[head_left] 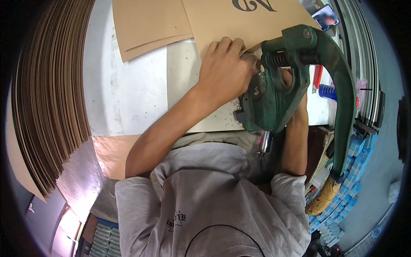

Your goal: The person repeatedly places cardboard sheets under a green manual hole punch, presses the handle to create holes, and stacks the finished pieces. They handle small metal fasteners on the table and occasionally adjust the stack of cardboard.

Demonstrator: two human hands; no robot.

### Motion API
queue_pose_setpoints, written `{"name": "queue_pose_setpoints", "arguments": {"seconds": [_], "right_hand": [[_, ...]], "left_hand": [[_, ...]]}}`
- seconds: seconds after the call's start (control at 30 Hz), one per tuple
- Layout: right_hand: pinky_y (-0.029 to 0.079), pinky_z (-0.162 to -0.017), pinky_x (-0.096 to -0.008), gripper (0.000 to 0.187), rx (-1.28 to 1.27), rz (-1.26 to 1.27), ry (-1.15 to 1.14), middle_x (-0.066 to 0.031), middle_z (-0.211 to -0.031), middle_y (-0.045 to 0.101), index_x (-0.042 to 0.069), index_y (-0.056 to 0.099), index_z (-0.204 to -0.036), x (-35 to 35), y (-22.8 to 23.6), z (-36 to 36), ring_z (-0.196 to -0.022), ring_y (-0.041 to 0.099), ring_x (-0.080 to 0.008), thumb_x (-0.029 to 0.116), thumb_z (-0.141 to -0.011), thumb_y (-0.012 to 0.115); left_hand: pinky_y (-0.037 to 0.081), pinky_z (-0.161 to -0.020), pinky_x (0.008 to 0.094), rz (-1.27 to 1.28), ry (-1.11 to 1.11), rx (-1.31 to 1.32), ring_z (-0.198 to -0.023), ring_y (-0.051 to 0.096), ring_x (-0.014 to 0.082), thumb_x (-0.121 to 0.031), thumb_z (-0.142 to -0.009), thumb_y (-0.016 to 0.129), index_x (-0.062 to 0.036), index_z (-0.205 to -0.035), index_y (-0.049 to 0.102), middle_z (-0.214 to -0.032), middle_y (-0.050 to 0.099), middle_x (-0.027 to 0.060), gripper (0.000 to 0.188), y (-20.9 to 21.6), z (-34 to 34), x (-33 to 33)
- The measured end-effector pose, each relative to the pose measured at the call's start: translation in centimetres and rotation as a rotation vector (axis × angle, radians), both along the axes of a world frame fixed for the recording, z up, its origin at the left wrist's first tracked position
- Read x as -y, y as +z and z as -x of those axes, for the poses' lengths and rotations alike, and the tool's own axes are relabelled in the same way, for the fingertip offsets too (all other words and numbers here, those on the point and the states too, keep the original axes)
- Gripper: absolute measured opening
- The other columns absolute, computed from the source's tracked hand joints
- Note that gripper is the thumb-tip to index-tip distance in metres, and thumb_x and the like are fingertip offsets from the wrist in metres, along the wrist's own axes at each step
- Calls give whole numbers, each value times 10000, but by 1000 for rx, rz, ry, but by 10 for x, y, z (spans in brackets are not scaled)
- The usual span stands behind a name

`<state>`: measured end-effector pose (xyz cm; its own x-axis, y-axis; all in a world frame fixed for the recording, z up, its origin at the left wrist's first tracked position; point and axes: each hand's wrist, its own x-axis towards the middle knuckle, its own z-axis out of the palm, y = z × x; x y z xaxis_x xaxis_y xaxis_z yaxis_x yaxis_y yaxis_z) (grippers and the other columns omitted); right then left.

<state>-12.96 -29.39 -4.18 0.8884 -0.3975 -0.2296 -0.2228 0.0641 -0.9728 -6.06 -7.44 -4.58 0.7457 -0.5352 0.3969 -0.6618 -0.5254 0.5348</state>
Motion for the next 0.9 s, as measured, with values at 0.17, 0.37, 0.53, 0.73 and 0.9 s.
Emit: {"name": "queue_pose_setpoints", "arguments": {"seconds": [0.17,0.37,0.53,0.73,0.9], "right_hand": [[542,-676,-265,150,-5,54,21,-85,-926,756,-32,754,-1043,7,-8,-3,-784,695,-133,90,-962,721],[527,-668,-278,198,37,144,58,-82,-934,757,-56,755,-1039,19,-32,-8,-765,675,-125,126,-967,719],[502,-623,-271,233,-92,400,163,-58,-917,751,-57,759,-1074,23,4,-1,-737,650,-102,149,-973,716],[488,-975,-355,502,403,1156,203,-171,-1368,609,20,606,-1397,0,191,75,-1153,595,-229,340,-1015,541],[346,-1109,-443,708,335,1598,790,-197,-1509,454,72,509,-1491,-50,129,109,-1336,422,-310,546,-966,501]], "left_hand": [[470,-881,429,-2,19,30,-1048,588,284,-308,-841,804,-112,-978,827,-1051,650,74,240,-4,-8,5],[473,-875,429,-44,24,68,-1032,587,292,-298,-839,804,-123,-945,833,-1034,648,72,207,-3,-4,9],[481,-872,440,-87,31,84,-1027,596,302,-322,-826,814,-122,-948,834,-1020,650,82,235,-2,-7,11],[489,-883,451,-108,41,78,-1035,603,308,-328,-828,814,-122,-976,833,-1024,656,90,254,-3,-9,5],[494,-884,455,-96,3,52,-1047,608,317,-321,-828,814,-118,-1003,832,-1030,662,95,269,0,-5,12]]}}
